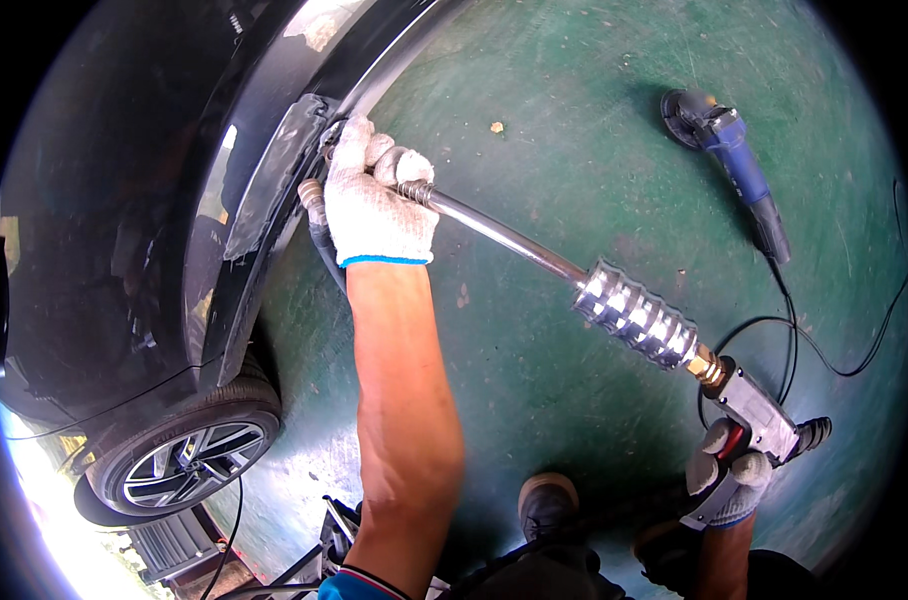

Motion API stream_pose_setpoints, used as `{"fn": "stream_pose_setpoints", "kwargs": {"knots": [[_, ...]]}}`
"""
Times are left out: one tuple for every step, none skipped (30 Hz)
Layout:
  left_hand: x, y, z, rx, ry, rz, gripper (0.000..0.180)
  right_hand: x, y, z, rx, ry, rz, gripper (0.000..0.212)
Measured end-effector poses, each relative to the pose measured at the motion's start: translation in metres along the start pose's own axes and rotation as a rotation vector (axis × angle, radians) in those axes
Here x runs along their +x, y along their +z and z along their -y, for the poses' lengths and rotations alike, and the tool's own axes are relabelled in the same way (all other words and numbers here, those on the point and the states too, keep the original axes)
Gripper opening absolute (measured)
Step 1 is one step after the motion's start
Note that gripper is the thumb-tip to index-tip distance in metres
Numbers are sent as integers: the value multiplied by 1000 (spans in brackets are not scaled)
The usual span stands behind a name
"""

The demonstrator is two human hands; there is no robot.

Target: The person uses an angle grinder to smooth a damaged area on the front fender of a dark-colored car. They then switch to a pneumatic spot welder to apply a series of welds to the same section of the fender, working methodically along the repair line.

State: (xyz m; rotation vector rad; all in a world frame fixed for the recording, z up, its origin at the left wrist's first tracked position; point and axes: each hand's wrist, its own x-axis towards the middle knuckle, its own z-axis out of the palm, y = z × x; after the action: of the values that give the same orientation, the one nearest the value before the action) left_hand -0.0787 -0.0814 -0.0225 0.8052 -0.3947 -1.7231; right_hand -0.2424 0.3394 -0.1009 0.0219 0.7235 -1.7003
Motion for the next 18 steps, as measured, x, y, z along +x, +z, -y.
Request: {"fn": "stream_pose_setpoints", "kwargs": {"knots": [[1,-1,0,0,2,-4,20,0,-1,0,3,5,-2,42],[3,-1,1,-1,3,-7,20,0,-1,0,5,8,-5,42],[4,-3,1,0,5,11,20,0,-1,0,7,10,-8,42],[4,-6,1,1,7,29,21,0,-1,1,6,13,-5,42],[3,-6,0,4,8,47,21,0,-2,1,7,17,-3,42],[2,-5,1,10,17,32,23,0,-2,1,7,20,-1,42],[1,-3,1,15,26,18,25,1,-1,1,7,17,-2,42],[0,-2,1,21,36,3,28,1,1,1,6,13,-1,42],[1,-1,1,29,39,3,29,1,3,1,5,10,-2,42],[1,0,1,37,41,2,29,1,2,1,5,11,1,42],[1,-1,1,46,45,-1,30,1,0,1,6,15,4,43],[1,-2,1,31,32,1,27,0,-1,0,5,18,6,43],[0,-2,1,16,17,3,24,0,-1,1,12,19,7,43],[-1,0,-1,0,6,6,22,0,1,1,20,20,12,43],[-3,4,-1,15,7,-55,22,1,3,1,27,20,16,44],[-5,10,0,29,8,-116,23,1,9,2,47,15,9,44],[-7,14,0,44,11,-178,23,2,16,2,69,11,3,44],[-7,14,0,62,20,-176,23,3,20,2,91,7,-2,44]]}}
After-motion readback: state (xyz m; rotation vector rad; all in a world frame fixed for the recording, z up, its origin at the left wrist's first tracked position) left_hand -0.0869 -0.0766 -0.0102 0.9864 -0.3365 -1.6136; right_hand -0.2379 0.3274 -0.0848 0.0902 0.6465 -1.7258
